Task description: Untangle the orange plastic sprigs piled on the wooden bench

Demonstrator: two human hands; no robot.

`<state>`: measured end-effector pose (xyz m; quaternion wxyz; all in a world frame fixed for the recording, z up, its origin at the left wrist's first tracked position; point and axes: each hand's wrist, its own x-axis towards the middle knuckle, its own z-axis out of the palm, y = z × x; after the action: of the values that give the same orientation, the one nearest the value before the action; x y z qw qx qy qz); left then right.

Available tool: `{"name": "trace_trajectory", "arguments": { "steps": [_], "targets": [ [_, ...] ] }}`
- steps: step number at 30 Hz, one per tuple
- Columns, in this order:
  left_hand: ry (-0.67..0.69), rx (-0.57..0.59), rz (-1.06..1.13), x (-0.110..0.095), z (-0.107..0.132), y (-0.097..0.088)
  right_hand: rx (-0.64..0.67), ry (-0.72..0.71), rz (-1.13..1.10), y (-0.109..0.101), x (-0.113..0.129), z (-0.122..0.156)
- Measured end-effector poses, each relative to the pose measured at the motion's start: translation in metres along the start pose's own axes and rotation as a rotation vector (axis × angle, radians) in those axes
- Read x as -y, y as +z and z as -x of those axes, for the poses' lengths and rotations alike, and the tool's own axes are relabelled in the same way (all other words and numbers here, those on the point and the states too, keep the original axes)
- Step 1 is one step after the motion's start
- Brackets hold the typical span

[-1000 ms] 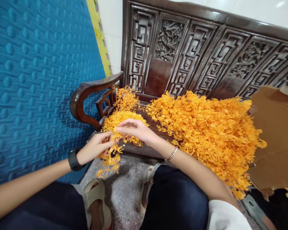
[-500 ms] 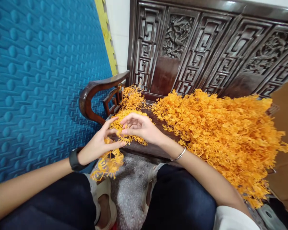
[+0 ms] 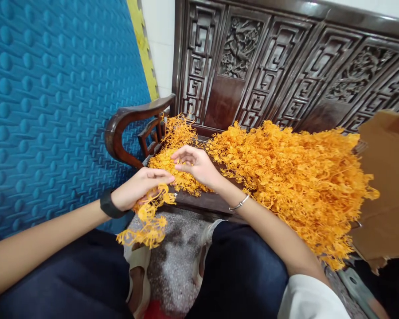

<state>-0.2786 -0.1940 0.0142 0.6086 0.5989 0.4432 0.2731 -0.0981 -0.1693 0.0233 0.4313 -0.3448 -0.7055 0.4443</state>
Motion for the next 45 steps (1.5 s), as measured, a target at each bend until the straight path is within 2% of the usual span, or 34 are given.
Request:
{"name": "trace_trajectory", "arguments": {
  "steps": [6, 15, 17, 20, 21, 22, 25, 28, 33, 38, 40, 43, 45],
  "targets": [
    [-0.092, -0.080, 0.058, 0.006, -0.017, -0.010, -0.143, 0.091, 0.094, 0.002, -0.026, -0.018],
    [-0.092, -0.164, 0.097, 0.011, -0.027, -0.018, -0.143, 0.102, 0.167, 0.009, -0.036, -0.039],
    [-0.069, -0.170, 0.102, 0.015, -0.026, -0.020, -0.235, 0.062, 0.229, -0.004, -0.038, -0.042],
    [-0.050, -0.144, 0.093, 0.023, -0.021, -0.025, -0.539, -0.005, 0.332, -0.041, -0.047, -0.041],
    [-0.049, -0.135, 0.081, 0.026, -0.019, -0.026, -0.601, 0.018, 0.334, -0.053, -0.052, -0.038],
    [-0.051, -0.124, 0.067, 0.029, -0.018, -0.028, -0.602, 0.075, 0.327, -0.064, -0.060, -0.034],
    [-0.065, -0.065, 0.013, 0.039, -0.020, -0.034, -0.492, 0.303, 0.312, -0.082, -0.087, -0.019],
    [-0.037, 0.017, -0.062, 0.050, -0.029, -0.037, -0.465, 0.387, 0.360, -0.083, -0.111, -0.004],
    [0.040, 0.055, -0.199, 0.060, -0.038, -0.038, -0.480, 0.282, 0.432, -0.085, -0.128, 0.005],
    [0.153, 0.115, -0.305, 0.061, -0.039, -0.040, -0.320, 0.084, 0.591, -0.075, -0.123, -0.009],
    [0.167, 0.122, -0.332, 0.061, -0.038, -0.040, -0.196, 0.047, 0.625, -0.067, -0.121, -0.018],
    [0.188, 0.124, -0.351, 0.060, -0.037, -0.041, 0.071, -0.021, 0.803, -0.058, -0.125, -0.034],
    [0.209, 0.132, -0.350, 0.059, -0.036, -0.041, 0.149, -0.027, 0.928, -0.057, -0.131, -0.045]
  ]
}}
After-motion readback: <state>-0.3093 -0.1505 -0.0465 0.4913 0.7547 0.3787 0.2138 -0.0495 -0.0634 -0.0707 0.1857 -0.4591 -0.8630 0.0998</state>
